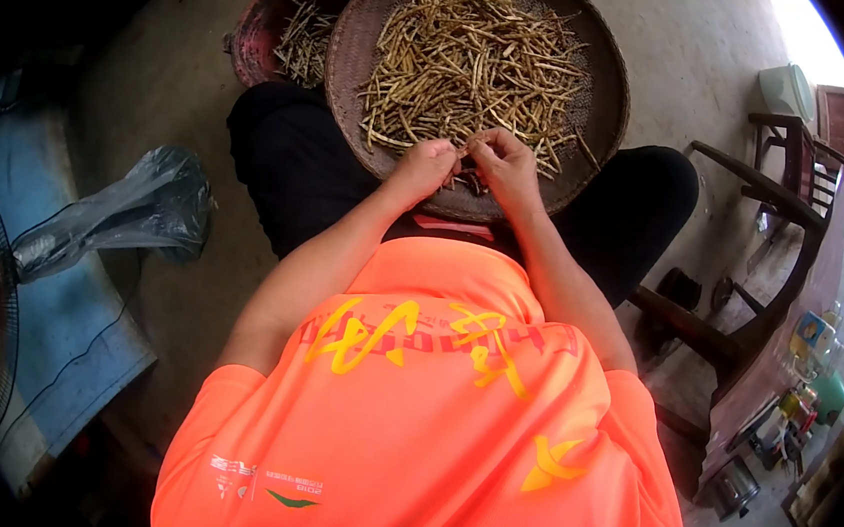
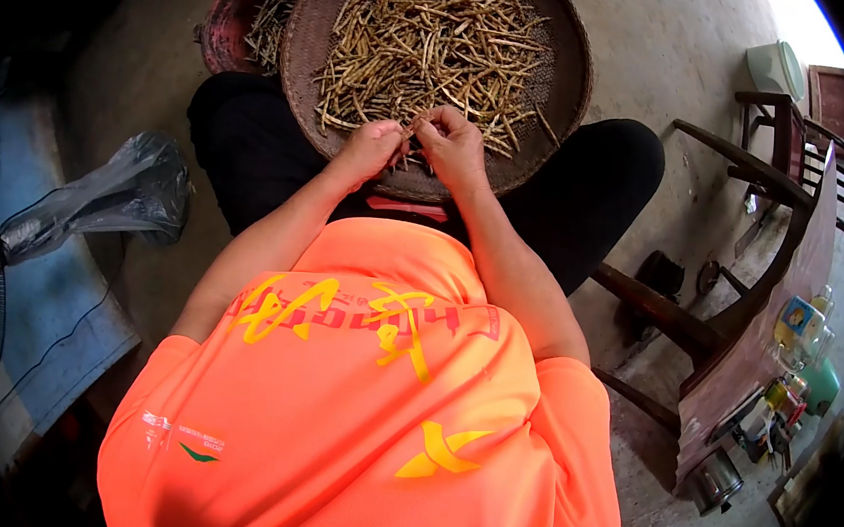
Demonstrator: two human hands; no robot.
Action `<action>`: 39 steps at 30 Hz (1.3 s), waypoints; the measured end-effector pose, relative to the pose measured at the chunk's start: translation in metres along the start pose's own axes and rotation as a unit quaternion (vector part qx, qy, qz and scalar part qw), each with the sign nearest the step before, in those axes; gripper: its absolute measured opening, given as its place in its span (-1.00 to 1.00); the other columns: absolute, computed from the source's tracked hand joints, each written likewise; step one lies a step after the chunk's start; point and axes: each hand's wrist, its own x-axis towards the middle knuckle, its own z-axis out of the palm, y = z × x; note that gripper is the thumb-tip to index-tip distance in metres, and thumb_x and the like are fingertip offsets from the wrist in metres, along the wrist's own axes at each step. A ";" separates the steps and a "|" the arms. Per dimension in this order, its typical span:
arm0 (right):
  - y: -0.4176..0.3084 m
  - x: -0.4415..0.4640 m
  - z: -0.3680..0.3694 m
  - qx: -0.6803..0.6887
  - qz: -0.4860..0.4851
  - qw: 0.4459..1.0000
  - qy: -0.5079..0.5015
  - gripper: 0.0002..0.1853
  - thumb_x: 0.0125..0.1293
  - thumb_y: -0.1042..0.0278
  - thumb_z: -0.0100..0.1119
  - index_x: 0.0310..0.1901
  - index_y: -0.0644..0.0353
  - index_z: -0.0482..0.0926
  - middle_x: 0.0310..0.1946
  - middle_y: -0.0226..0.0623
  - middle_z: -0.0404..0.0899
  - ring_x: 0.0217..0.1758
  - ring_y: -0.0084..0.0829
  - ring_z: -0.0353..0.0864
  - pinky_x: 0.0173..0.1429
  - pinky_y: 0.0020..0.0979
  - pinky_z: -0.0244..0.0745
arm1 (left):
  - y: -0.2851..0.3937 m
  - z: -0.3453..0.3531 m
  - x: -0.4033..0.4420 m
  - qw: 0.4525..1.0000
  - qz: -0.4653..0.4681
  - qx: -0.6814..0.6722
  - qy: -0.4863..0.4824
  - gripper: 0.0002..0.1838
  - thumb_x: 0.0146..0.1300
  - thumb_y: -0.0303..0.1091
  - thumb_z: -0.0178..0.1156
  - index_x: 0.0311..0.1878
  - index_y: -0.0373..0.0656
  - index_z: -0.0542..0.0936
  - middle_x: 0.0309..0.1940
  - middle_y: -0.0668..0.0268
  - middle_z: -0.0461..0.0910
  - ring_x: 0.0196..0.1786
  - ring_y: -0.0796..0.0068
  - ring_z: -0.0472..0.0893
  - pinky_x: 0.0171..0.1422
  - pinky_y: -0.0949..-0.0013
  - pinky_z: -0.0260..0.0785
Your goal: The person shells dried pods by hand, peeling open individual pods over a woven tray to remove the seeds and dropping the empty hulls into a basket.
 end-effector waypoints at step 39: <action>-0.037 0.068 0.009 -0.376 -0.074 0.915 0.129 -0.71 0.17 0.15 0.22 -0.17 0.15 0.55 -0.35 -0.24 0.57 -0.24 -0.25 0.57 -0.13 -0.27 0.44 | 0.091 -0.167 0.043 0.913 0.173 -0.300 0.214 -0.59 0.35 -0.26 0.06 0.09 -0.38 0.28 0.05 -0.07 0.40 -0.13 0.13 0.61 -0.12 0.25 0.59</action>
